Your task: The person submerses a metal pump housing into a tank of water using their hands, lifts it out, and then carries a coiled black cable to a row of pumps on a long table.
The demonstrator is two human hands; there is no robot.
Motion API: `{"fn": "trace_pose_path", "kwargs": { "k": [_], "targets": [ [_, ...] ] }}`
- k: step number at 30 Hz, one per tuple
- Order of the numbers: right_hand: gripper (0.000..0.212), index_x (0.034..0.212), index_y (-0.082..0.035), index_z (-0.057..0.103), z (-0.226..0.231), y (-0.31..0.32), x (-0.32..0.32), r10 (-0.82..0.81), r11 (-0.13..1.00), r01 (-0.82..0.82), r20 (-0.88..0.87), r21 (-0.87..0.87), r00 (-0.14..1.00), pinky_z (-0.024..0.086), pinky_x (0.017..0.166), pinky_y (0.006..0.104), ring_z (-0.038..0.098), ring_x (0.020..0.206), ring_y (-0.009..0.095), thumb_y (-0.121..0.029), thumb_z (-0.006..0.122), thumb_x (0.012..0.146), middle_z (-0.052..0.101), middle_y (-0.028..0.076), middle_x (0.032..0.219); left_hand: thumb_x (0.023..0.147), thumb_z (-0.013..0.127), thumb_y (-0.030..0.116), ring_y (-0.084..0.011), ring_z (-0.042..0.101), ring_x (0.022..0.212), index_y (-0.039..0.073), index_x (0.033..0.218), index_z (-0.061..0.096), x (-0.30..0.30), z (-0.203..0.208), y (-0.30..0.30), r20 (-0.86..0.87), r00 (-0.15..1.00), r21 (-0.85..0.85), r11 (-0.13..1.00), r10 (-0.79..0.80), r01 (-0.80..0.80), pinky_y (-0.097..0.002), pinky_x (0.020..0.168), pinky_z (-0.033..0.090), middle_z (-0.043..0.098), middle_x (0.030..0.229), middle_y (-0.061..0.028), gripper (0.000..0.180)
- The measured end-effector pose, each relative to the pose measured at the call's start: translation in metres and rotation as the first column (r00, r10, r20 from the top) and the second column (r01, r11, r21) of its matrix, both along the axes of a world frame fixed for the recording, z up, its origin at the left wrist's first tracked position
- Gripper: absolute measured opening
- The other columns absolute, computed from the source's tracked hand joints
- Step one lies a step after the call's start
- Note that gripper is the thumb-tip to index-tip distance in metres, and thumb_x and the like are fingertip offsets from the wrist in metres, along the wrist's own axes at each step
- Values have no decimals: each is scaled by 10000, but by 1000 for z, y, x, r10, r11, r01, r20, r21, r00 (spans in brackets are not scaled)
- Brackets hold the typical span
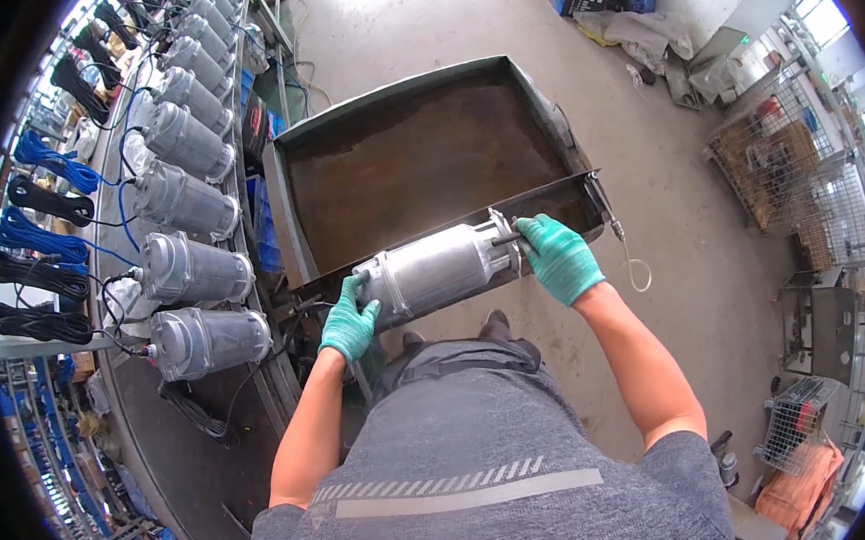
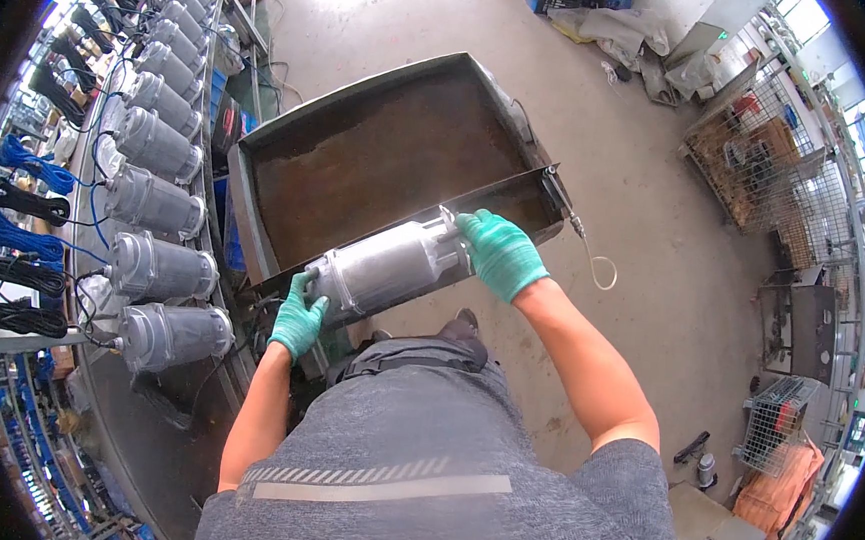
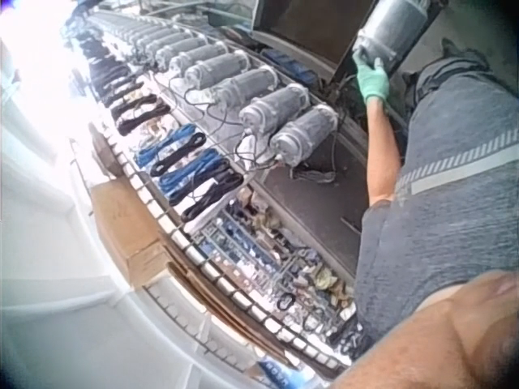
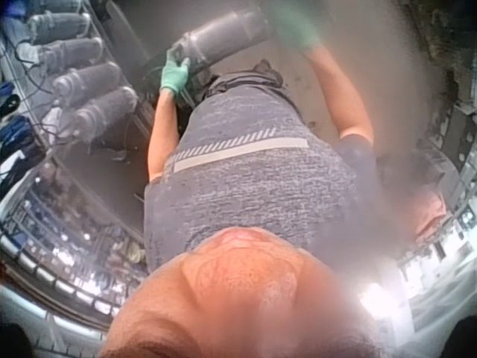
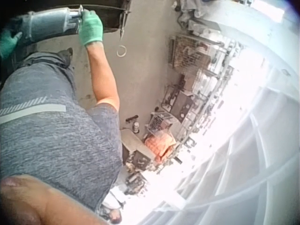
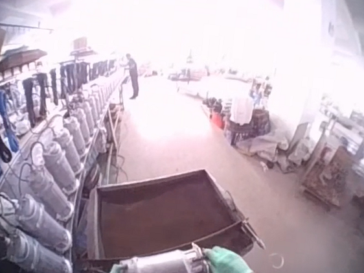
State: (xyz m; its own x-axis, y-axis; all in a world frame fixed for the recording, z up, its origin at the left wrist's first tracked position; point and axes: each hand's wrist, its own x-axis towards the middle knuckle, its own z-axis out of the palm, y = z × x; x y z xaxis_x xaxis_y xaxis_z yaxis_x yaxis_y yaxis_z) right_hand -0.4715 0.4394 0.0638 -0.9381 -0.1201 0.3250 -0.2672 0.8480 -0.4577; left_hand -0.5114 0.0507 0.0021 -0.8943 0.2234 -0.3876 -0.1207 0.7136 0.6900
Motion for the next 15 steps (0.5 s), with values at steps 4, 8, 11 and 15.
{"fn": "trace_pose_path", "kwargs": {
  "k": [4, 8, 11, 15],
  "targets": [
    [257, 1068, -73, 667, -1, -11, -13, 23, 971, -37, 60, 235, 998, 554, 730, 449, 672, 826, 340, -40, 659, 814, 656, 151, 897, 982, 683, 195, -465, 671, 1145, 209, 1477, 413, 3, -2, -3, -29, 1000, -22, 1000, -6, 5, -492, 964, 537, 680, 1275, -266, 564],
    [223, 1049, -57, 675, 14, -21, -20, 86, 889, -124, 106, 440, 991, 563, 736, 433, 686, 832, 329, -53, 647, 827, 677, 145, 916, 980, 692, 208, -463, 680, 1124, 242, 1470, 422, 2, -8, -7, -34, 999, 0, 1000, -3, 3, -504, 939, 540, 692, 1248, -265, 560],
    [201, 1035, -64, 678, 14, -23, -27, 112, 854, -155, 117, 496, 987, 569, 737, 424, 697, 830, 317, -64, 640, 838, 690, 136, 934, 978, 698, 211, -462, 686, 1110, 253, 1465, 433, 3, -7, -7, -44, 999, -12, 1000, 3, -4, -507, 930, 539, 699, 1226, -262, 556],
    [188, 1054, -82, 656, 15, -26, -29, 177, 790, -237, 160, 565, 971, 551, 748, 399, 663, 841, 264, -114, 627, 871, 645, 86, 921, 978, 697, 217, -466, 688, 1093, 246, 1464, 439, 4, 1, -3, -83, 997, 8, 1000, 3, -2, -509, 922, 540, 702, 1214, -260, 551]
  ]
}}
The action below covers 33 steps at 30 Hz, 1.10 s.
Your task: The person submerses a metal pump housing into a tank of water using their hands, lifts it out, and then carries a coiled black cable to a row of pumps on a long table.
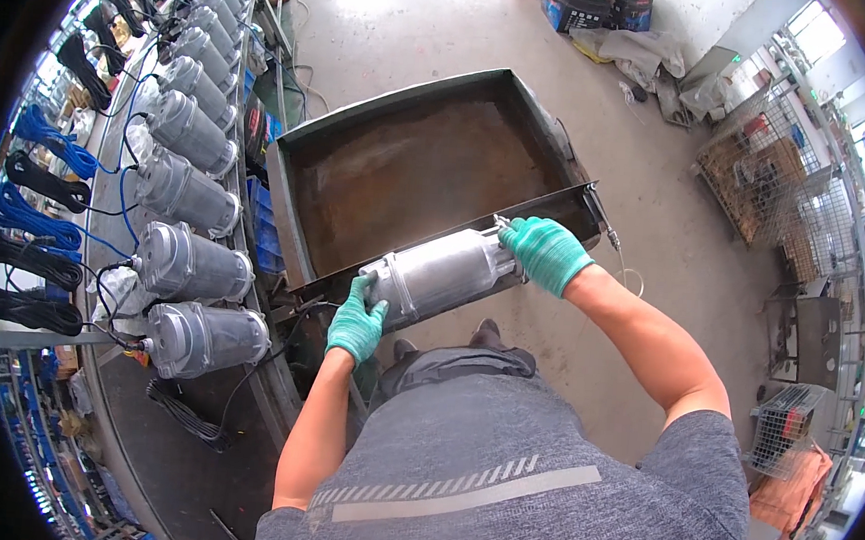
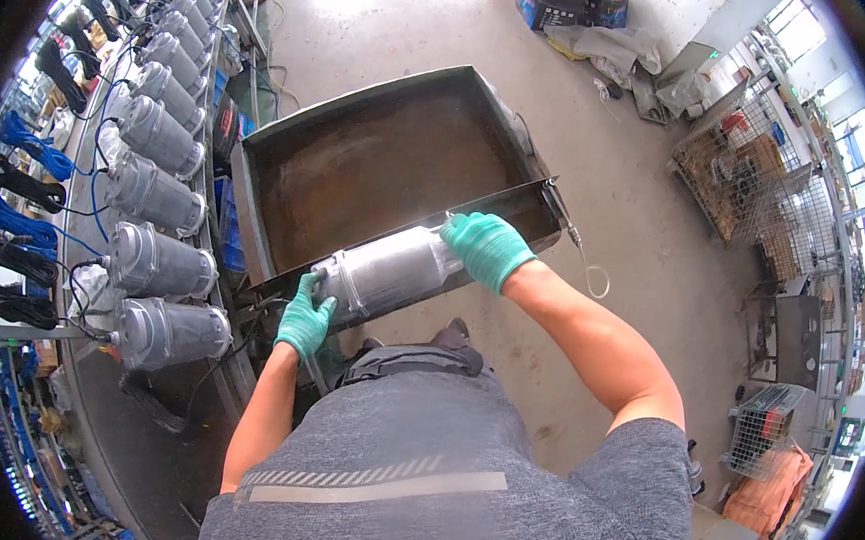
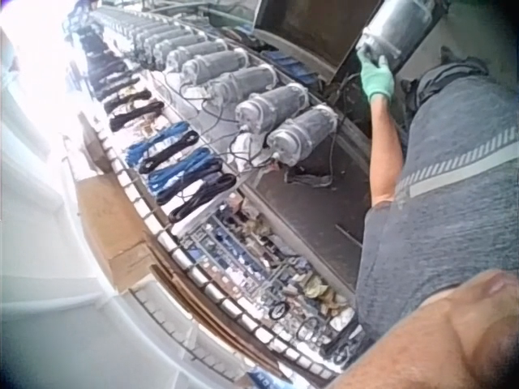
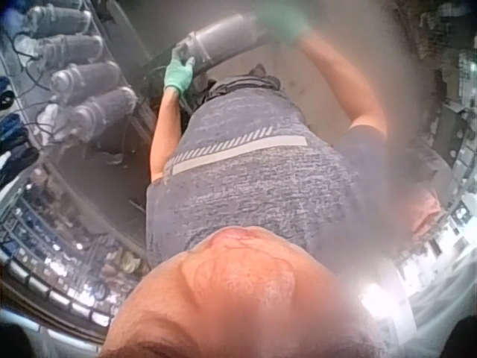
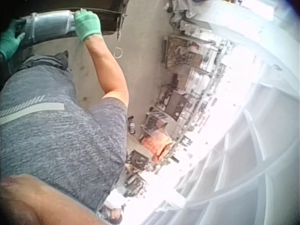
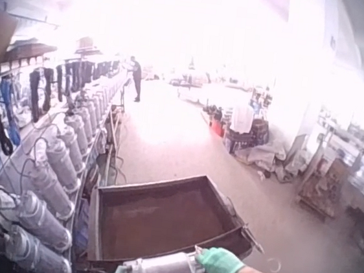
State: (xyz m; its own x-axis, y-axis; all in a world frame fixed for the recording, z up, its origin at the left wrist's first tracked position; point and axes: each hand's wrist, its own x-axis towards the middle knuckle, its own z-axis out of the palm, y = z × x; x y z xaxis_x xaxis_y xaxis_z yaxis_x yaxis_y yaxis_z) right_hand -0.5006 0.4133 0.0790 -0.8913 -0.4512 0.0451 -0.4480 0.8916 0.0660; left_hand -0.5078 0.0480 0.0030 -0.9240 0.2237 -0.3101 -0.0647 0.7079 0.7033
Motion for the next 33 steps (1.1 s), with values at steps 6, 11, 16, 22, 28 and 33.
{"fn": "trace_pose_path", "kwargs": {
  "k": [6, 11, 16, 22, 28, 33],
  "targets": [
    [197, 1039, -81, 663, 10, 0, 1, 64, 998, -65, -14, -17, 998, 577, 739, 425, 707, 817, 304, -76, 655, 842, 694, 105, 920, 981, 687, 227, -467, 681, 1097, 244, 1474, 438, 0, 4, 0, 35, 999, -75, 997, 3, -1, -511, 928, 536, 697, 1223, -259, 553],
    [204, 1062, -63, 671, 18, -5, 0, -144, 984, 159, 157, -83, 977, 589, 754, 437, 728, 897, 318, -73, 666, 858, 716, 146, 987, 980, 685, 232, -472, 671, 1114, 236, 1476, 437, 0, 8, 1, 24, 1000, -72, 997, -18, 20, -516, 937, 531, 688, 1248, -261, 555],
    [173, 1049, -62, 695, 32, -22, -4, -227, 974, 223, 213, 44, 950, 601, 750, 451, 748, 891, 330, -88, 660, 881, 744, 153, 973, 975, 690, 247, -477, 667, 1117, 230, 1473, 435, 1, 2, -3, 23, 1000, -70, 997, -15, 17, -519, 942, 530, 685, 1255, -262, 559],
    [175, 1003, -91, 723, 34, -21, -14, -417, 907, 375, 278, 193, 865, 602, 738, 443, 765, 880, 315, -223, 629, 938, 765, 169, 935, 969, 698, 261, -475, 673, 1108, 228, 1463, 438, -2, -4, -5, 27, 999, -71, 997, -18, 20, -521, 944, 533, 692, 1241, -261, 559],
    [295, 1077, -48, 682, 35, -23, -3, -380, 925, 374, 190, 68, 905, 591, 788, 470, 731, 932, 348, -311, 593, 976, 722, 183, 1014, 968, 700, 263, -473, 676, 1105, 234, 1459, 443, 0, -3, -4, 25, 1000, -65, 998, -10, 11, -523, 946, 534, 697, 1232, -258, 555],
    [305, 999, -65, 677, 31, -19, -10, -311, 948, 318, 181, -10, 933, 576, 703, 473, 731, 833, 354, -352, 577, 993, 727, 180, 956, 968, 701, 261, -475, 670, 1113, 234, 1464, 442, 0, 3, -2, 42, 999, -81, 997, -3, 7, -525, 953, 531, 691, 1251, -255, 560]
  ]
}}
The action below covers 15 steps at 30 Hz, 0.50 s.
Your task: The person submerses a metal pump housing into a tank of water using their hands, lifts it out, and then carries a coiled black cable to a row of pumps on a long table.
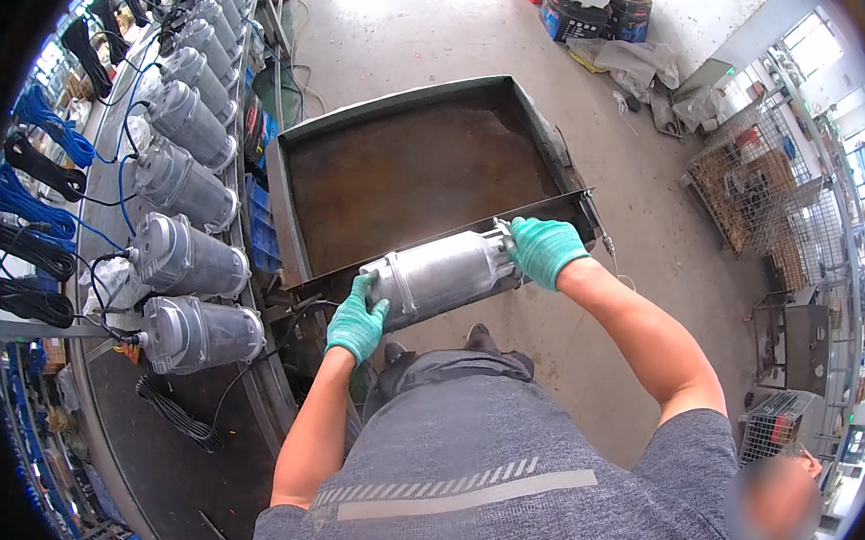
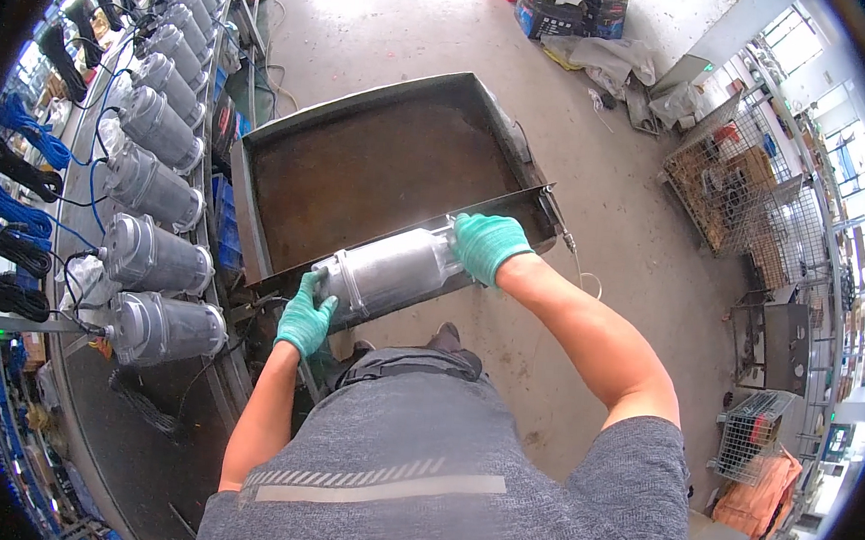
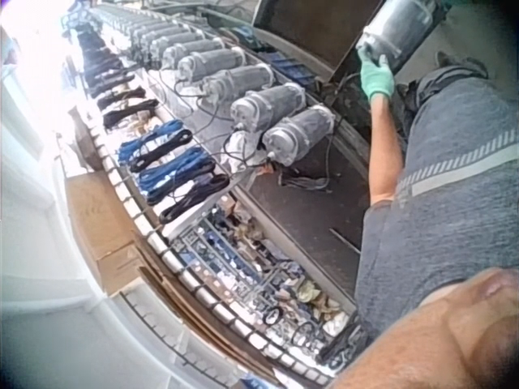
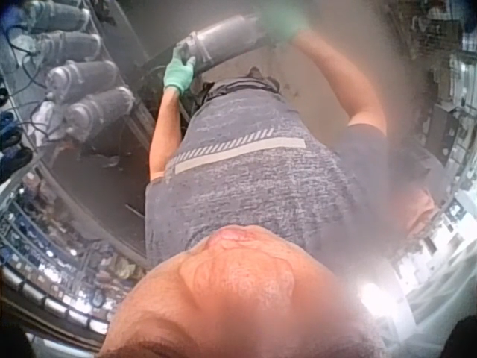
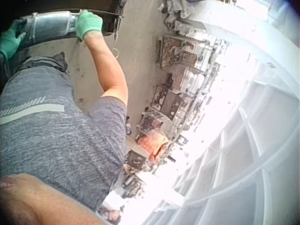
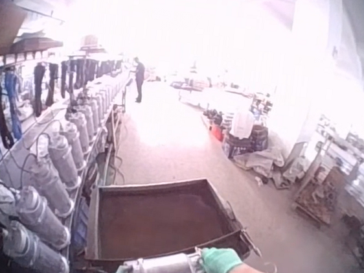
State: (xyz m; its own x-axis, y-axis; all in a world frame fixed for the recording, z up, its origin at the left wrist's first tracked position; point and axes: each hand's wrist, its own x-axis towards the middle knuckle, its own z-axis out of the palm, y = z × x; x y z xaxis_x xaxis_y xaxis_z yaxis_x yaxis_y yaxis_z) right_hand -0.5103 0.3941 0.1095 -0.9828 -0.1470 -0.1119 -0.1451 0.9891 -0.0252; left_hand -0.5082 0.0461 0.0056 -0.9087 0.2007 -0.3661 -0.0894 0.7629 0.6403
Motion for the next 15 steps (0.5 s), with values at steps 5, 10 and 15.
{"fn": "trace_pose_path", "kwargs": {
  "k": [5, 10, 15],
  "targets": [
    [257, 1031, -47, 752, 22, -10, -9, -92, 986, 42, 316, 162, 944, 602, 776, 453, 757, 943, 318, -245, 606, 957, 759, 196, 1005, 968, 698, 244, -477, 659, 1134, 239, 1475, 447, 2, -6, -2, -59, 998, 53, 999, -4, 8, -524, 964, 526, 675, 1293, -250, 565],
    [304, 1114, -39, 694, 12, -6, 1, -51, 996, 43, 105, 74, 993, 596, 812, 465, 746, 953, 347, -293, 601, 974, 738, 204, 1062, 967, 700, 242, -470, 662, 1137, 239, 1477, 459, 2, -5, -2, -25, 1000, 53, 999, 11, -9, -512, 967, 528, 673, 1300, -247, 564],
    [235, 1069, -57, 728, 12, -11, -5, -63, 997, 51, 196, 64, 979, 601, 780, 470, 751, 910, 365, -227, 608, 959, 759, 183, 995, 967, 702, 246, -464, 665, 1136, 238, 1481, 465, 3, 4, 1, -15, 1000, 32, 999, 15, -15, -501, 969, 530, 673, 1300, -249, 567]
  ]
}}
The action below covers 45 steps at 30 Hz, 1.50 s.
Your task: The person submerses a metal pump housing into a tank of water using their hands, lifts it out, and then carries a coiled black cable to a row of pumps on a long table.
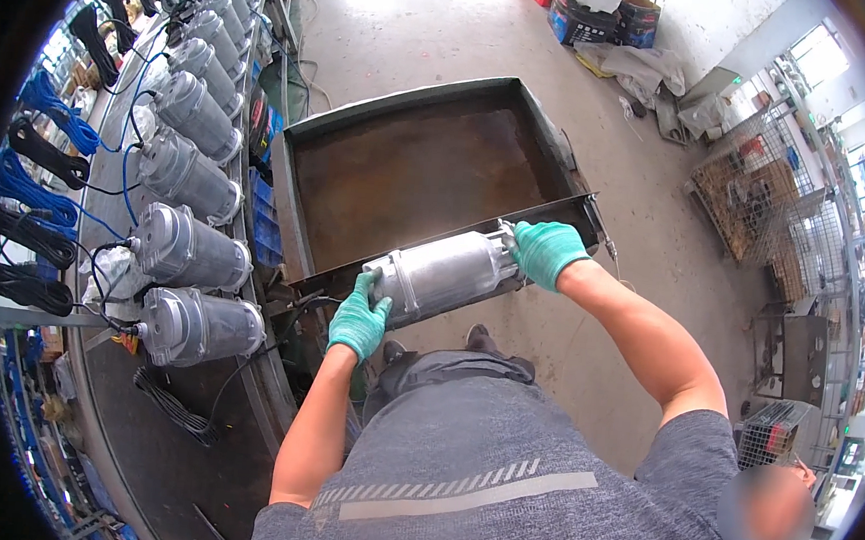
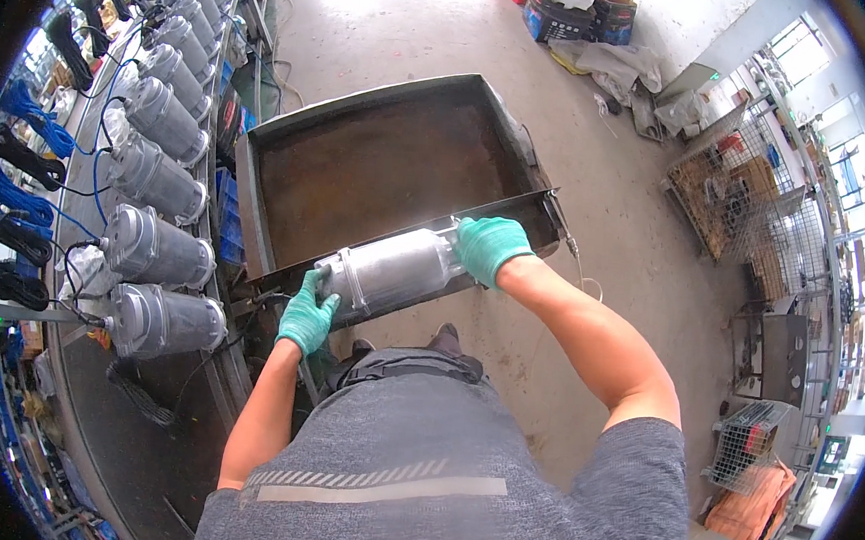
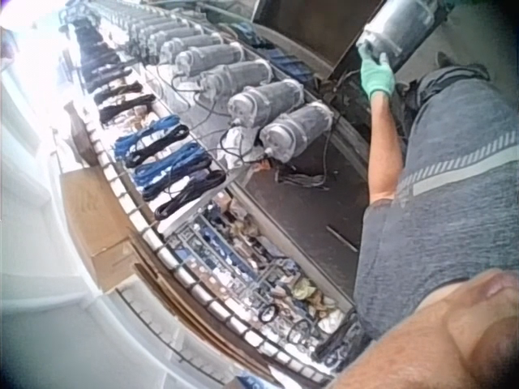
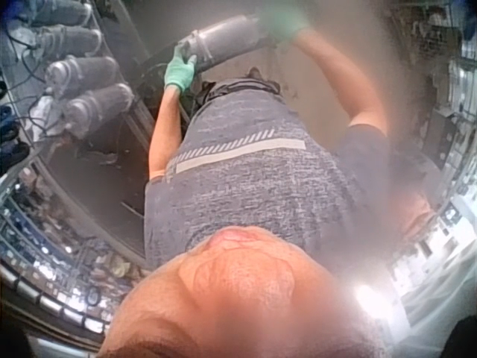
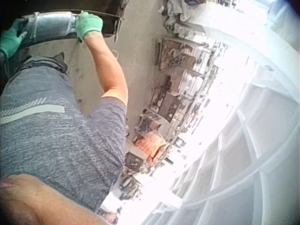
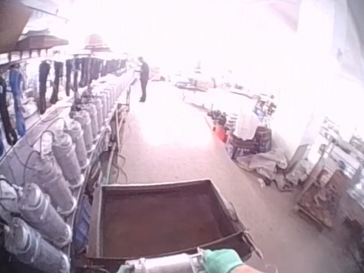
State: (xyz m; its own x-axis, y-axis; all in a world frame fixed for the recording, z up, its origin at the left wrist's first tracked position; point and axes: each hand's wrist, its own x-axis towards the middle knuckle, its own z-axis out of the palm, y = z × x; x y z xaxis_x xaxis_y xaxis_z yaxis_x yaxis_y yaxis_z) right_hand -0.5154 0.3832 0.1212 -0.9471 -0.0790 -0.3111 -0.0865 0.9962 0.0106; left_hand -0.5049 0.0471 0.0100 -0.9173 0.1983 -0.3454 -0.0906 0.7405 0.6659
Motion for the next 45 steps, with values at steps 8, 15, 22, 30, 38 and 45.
{"fn": "trace_pose_path", "kwargs": {
  "k": [8, 15, 22, 30, 38, 45],
  "targets": [
    [205, 997, -60, 749, -4, 0, 10, -26, 999, 16, -243, -45, 970, 601, 735, 473, 762, 868, 357, -196, 602, 953, 772, 186, 917, 971, 698, 258, -468, 658, 1146, 247, 1480, 454, 0, -6, -2, -7, 1000, 7, 1000, -2, 2, -520, 971, 525, 677, 1287, -250, 565],
    [346, 1061, -60, 715, -7, 6, -5, -63, 998, 62, 70, 24, 996, 593, 763, 487, 749, 840, 378, -379, 618, 967, 768, 188, 932, 973, 693, 265, -479, 651, 1144, 248, 1482, 444, -3, 2, 0, 49, 999, -33, 999, 6, -5, -527, 971, 520, 673, 1292, -250, 567],
    [281, 1094, -94, 739, -4, 12, 2, -10, 999, 12, 46, -34, 999, 590, 786, 495, 746, 942, 354, -292, 562, 1001, 763, 156, 1026, 973, 668, 263, -472, 651, 1156, 227, 1487, 433, -1, 6, 5, -4, 1000, -4, 1000, -4, 4, -527, 971, 518, 670, 1286, -264, 566],
    [229, 1124, -145, 714, -3, 9, 11, 70, 995, -82, -169, -63, 983, 573, 867, 425, 722, 1036, 302, -248, 679, 922, 721, 125, 1119, 958, 693, 119, -413, 656, 1210, 176, 1467, 456, 1, -4, -1, -49, 999, 70, 997, -11, 14, -460, 1002, 514, 655, 1353, -231, 564],
    [230, 1004, -59, 743, -36, 15, 5, 114, 979, -129, -100, -159, 988, 594, 763, 483, 758, 898, 341, -244, 614, 957, 767, 152, 955, 965, 681, 108, -384, 681, 1146, 170, 1470, 449, -2, -14, -1, -39, 999, 98, 995, -33, 36, -443, 990, 517, 684, 1272, -229, 560],
    [353, 1281, -114, 689, -27, 10, 8, 110, 974, -135, -138, -181, 984, 587, 852, 468, 726, 1058, 359, -218, 622, 951, 707, 185, 1198, 963, 665, 59, -332, 596, 1318, 118, 1493, 439, -2, -18, -4, 8, 1000, 164, 986, 9, -11, -394, 1102, 442, 605, 1428, -230, 579]
  ]
}}
